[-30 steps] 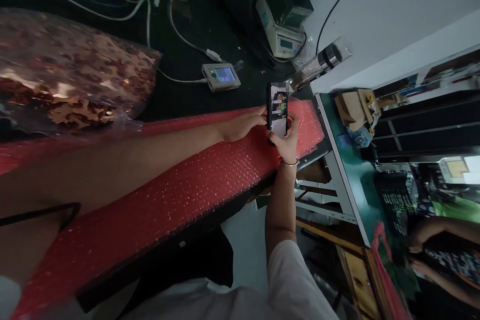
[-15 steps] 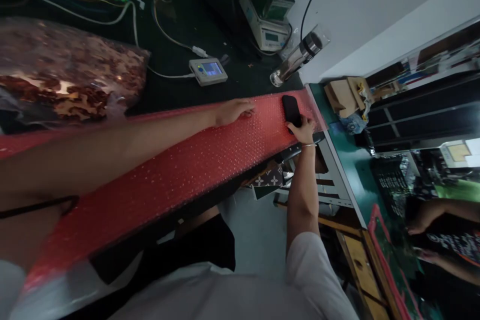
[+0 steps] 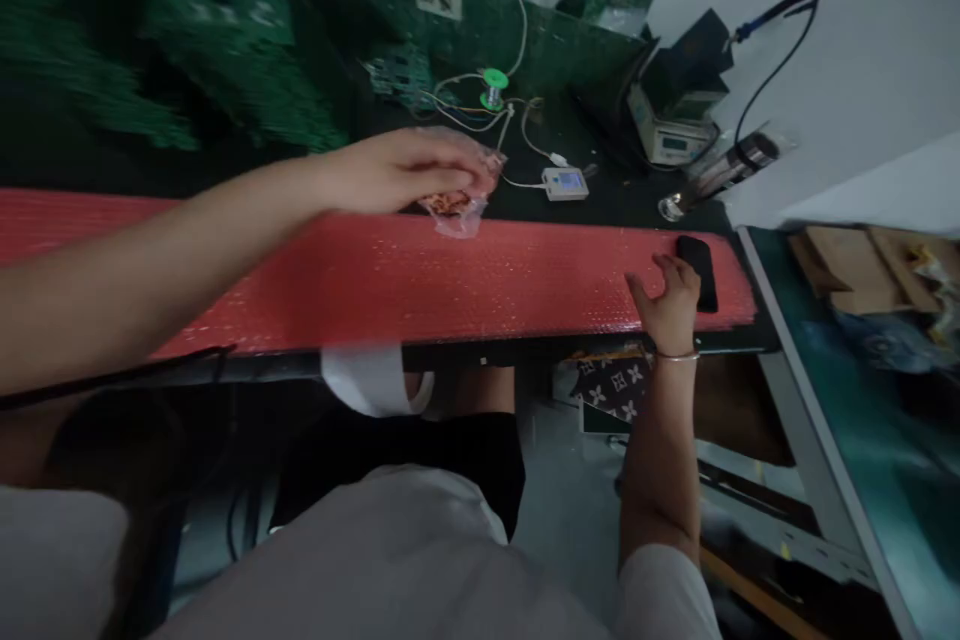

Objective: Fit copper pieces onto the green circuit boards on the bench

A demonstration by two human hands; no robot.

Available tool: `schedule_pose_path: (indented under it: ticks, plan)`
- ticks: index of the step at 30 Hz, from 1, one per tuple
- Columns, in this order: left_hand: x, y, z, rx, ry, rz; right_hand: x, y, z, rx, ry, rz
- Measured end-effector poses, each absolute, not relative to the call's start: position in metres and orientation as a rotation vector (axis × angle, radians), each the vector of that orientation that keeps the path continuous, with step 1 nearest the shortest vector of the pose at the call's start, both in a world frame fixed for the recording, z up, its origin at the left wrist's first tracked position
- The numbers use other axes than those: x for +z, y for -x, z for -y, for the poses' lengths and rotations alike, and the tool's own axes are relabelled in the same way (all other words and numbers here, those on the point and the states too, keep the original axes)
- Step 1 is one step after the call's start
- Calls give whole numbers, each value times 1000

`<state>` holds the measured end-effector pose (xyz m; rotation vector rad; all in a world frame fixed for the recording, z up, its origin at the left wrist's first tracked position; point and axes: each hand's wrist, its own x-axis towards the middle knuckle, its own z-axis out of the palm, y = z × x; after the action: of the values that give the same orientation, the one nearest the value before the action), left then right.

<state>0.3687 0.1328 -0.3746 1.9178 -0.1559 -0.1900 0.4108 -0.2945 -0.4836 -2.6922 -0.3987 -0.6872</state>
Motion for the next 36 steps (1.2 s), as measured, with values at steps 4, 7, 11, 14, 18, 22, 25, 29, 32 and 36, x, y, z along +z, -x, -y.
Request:
schedule_pose_path:
  ticks: [4, 7, 11, 14, 18, 22, 25, 29, 32, 36]
  plan:
    - [-422, -278, -217, 114, -2138, -40, -473, -384, 205, -544, 2384, 642]
    - [-451, -227, -257, 149, -2216, -227, -463, -367, 140, -433, 2218, 806]
    - [-451, -212, -299, 419, -2440, -164, -457, -344, 70, -353, 2112, 1024]
    - [-431, -240, -325, 676, -2591, -150, -456, -322, 32, -314, 2074, 1083]
    - [-400, -304, -337, 671, -2764, -262, -458, -280, 1, -341, 2042, 1042]
    - [-374, -365, -330, 566, -2854, -483, -469, -242, -15, -443, 1960, 1018]
    - [-361, -401, -329, 427, -2737, -787, -480, -230, -19, -479, 1902, 973]
    - [-354, -437, -337, 253, -2565, -1003, -484, -226, -19, -447, 1900, 950]
    - [-355, -453, -344, 170, -2501, -1094, -485, -226, -15, -423, 1902, 931]
    - [-359, -459, -350, 81, -2468, -1141, -489, -227, -11, -384, 1909, 902]
